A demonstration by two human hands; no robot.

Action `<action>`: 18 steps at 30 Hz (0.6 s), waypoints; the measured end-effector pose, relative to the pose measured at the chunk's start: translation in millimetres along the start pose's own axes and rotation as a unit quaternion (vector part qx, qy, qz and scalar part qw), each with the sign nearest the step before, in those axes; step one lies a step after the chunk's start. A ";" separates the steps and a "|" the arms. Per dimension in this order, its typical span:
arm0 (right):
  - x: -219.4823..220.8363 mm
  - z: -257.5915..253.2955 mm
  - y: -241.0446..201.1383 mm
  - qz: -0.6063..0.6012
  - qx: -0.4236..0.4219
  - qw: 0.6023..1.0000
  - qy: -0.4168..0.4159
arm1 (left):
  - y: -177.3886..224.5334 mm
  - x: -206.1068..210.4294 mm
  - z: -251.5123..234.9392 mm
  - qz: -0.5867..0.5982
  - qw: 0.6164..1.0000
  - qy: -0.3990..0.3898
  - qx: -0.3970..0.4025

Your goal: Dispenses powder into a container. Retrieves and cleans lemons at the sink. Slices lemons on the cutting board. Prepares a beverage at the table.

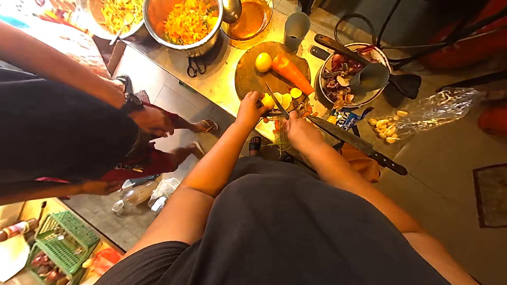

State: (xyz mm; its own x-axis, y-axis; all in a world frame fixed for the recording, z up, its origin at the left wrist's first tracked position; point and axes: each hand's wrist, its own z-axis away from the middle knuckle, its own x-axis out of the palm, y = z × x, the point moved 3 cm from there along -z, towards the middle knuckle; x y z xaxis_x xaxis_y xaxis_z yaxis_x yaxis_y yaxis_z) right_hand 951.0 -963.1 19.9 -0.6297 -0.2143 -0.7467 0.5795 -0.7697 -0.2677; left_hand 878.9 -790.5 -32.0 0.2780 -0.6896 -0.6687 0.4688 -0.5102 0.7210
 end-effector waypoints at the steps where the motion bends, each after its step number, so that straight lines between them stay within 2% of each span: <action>1: -3.5 3.7 -1.8 0.008 0.001 1.000 -0.001 | 0.7 0.2 0.2 -0.003 1.000 -0.003 -0.001; 11: 0.8 -8.3 -11.8 0.034 0.011 0.999 -0.026 | -1.9 -1.9 -4.3 -0.022 1.000 -0.008 0.007; 15: 2.5 -35.3 -26.0 0.015 -0.001 1.000 0.000 | -2.5 -2.1 -3.7 -0.019 1.000 -0.006 0.005; 18: -3.6 -54.2 -39.6 0.015 -0.006 1.000 -0.014 | -1.4 -1.0 -5.3 -0.023 1.000 -0.008 0.008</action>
State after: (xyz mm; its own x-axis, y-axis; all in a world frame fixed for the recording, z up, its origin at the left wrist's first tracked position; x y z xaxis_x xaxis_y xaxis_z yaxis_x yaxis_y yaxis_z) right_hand 958.3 -899.2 0.2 -0.6266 -0.2544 -0.7366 0.6042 -0.7556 -0.2529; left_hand 882.4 -786.3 -33.3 0.2420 -0.6734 -0.6985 0.4680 -0.5496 0.6920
